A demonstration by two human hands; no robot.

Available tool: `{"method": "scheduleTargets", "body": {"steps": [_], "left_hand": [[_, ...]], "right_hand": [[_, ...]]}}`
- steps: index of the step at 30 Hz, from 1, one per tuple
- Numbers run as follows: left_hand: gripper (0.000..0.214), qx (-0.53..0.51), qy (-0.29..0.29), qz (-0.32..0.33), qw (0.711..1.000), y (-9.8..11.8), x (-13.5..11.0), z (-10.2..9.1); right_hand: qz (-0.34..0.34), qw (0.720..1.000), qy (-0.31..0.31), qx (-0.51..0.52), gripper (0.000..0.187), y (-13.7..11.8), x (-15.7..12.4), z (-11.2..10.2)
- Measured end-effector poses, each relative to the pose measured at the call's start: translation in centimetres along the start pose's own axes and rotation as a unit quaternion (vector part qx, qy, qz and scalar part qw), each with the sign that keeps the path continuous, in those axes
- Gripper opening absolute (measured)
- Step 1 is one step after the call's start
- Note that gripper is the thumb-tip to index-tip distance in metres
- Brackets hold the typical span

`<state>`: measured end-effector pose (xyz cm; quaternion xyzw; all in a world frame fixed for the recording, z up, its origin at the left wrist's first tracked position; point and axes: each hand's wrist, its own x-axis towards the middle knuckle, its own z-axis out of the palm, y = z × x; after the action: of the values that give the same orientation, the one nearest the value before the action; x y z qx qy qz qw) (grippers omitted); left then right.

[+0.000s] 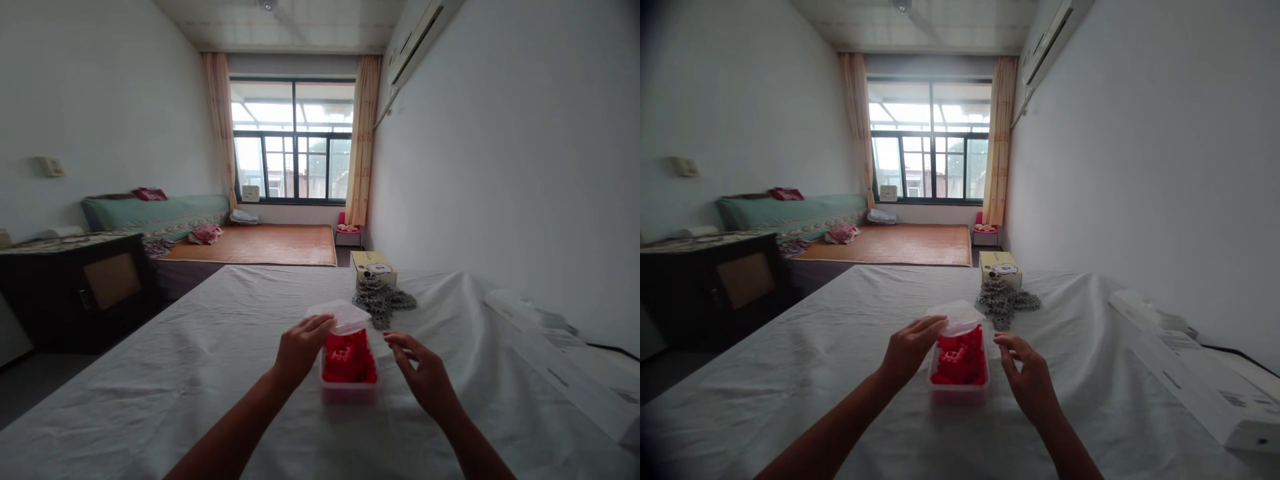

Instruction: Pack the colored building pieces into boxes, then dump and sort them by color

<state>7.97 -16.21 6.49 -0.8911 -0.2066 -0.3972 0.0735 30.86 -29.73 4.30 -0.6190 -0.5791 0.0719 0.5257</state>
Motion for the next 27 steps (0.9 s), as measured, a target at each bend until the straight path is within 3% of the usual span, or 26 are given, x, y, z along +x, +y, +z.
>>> {"method": "scheduleTargets", "body": {"steps": [3, 7, 11, 16, 21, 27], "left_hand": [[0.027, -0.003, 0.021, 0.055, 0.998, 1.6, -1.1, -0.2], [0.029, -0.035, -0.003, 0.066, 0.997, 2.1, -3.1, -0.2], [0.031, -0.115, -0.057, 0.032, 0.991, 1.7, -5.2, -0.6], [0.031, -0.206, -0.098, -0.009, 0.974, 2.1, -5.9, -2.1], [0.039, -0.191, -0.172, -0.004, 0.966, 3.5, -6.3, -3.3], [0.067, -0.099, -0.11, -0.121, 0.982, 3.6, -7.2, -1.1]], "right_hand": [[0.011, 1.0, -0.021, 0.015, 0.025, 0.4, -0.6, 0.1], [0.031, 0.998, -0.048, 0.021, 0.026, 0.7, -1.5, 0.1], [0.059, 0.996, -0.07, 0.025, 0.026, 0.9, -2.4, 0.0], [0.079, 0.995, -0.047, 0.031, 0.032, 0.6, -2.6, 0.7], [0.114, 0.99, -0.078, 0.041, 0.057, 0.3, -2.6, 2.5], [0.16, 0.979, -0.128, 0.02, 0.066, 0.3, -2.6, 3.5]]}}
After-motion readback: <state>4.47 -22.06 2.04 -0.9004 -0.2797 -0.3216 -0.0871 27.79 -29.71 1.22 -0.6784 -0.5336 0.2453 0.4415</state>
